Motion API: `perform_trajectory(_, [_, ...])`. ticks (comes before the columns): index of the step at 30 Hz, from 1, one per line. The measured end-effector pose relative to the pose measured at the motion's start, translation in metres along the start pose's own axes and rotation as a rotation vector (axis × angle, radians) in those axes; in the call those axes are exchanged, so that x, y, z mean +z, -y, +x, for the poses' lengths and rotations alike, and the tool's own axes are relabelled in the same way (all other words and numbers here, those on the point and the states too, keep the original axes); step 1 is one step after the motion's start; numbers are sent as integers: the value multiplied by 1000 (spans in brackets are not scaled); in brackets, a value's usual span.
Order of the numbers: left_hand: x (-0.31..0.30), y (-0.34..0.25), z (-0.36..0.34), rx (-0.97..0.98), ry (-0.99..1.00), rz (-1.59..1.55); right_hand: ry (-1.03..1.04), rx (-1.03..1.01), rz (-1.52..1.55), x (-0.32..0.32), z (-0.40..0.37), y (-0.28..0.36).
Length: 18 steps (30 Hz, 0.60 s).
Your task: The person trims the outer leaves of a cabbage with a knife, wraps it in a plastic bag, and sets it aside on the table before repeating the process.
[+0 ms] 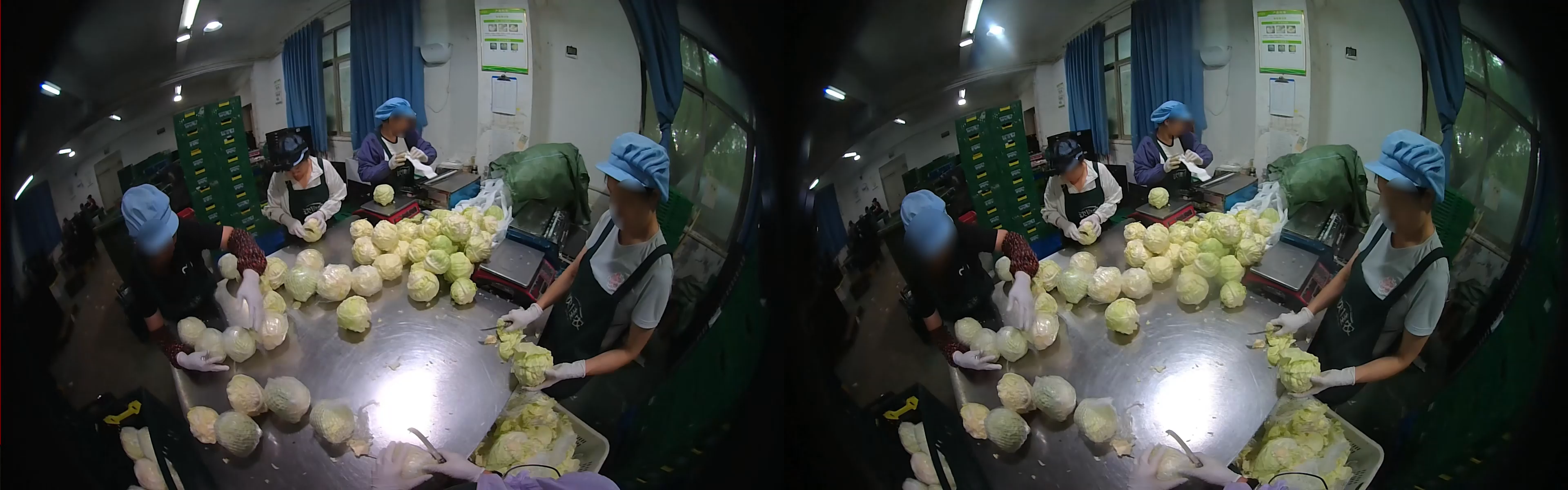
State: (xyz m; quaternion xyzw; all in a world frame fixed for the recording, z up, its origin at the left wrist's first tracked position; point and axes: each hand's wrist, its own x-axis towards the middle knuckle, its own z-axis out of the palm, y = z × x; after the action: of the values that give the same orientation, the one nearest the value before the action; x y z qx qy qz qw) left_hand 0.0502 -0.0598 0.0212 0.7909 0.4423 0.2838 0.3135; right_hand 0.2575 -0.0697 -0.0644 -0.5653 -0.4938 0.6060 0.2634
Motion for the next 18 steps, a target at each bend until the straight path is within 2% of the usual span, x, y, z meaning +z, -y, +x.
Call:
perform_trajectory(3, [4,3,1,-9,12,8,-30,-49,-11,2,5,0])
perform_trajectory(5, [21,24,2,126,-159,277,-37,-78,113,2,-2,19])
perform_trajectory(9, [30,37,13,248,-236,260,-68,-71,118,0,-5,32])
perform_trajectory(11, [31,37,9,325,-289,243,-63,-77,83,-4,7,11])
perform_trajectory(12, [21,29,11,324,-284,251,-63,-77,66,-5,12,5])
perform_trajectory(14, [-6,4,22,77,-93,27,-82,-91,43,-4,21,-5])
perform_trajectory(18, [-13,-13,22,120,-138,17,-97,-107,27,-4,15,13])
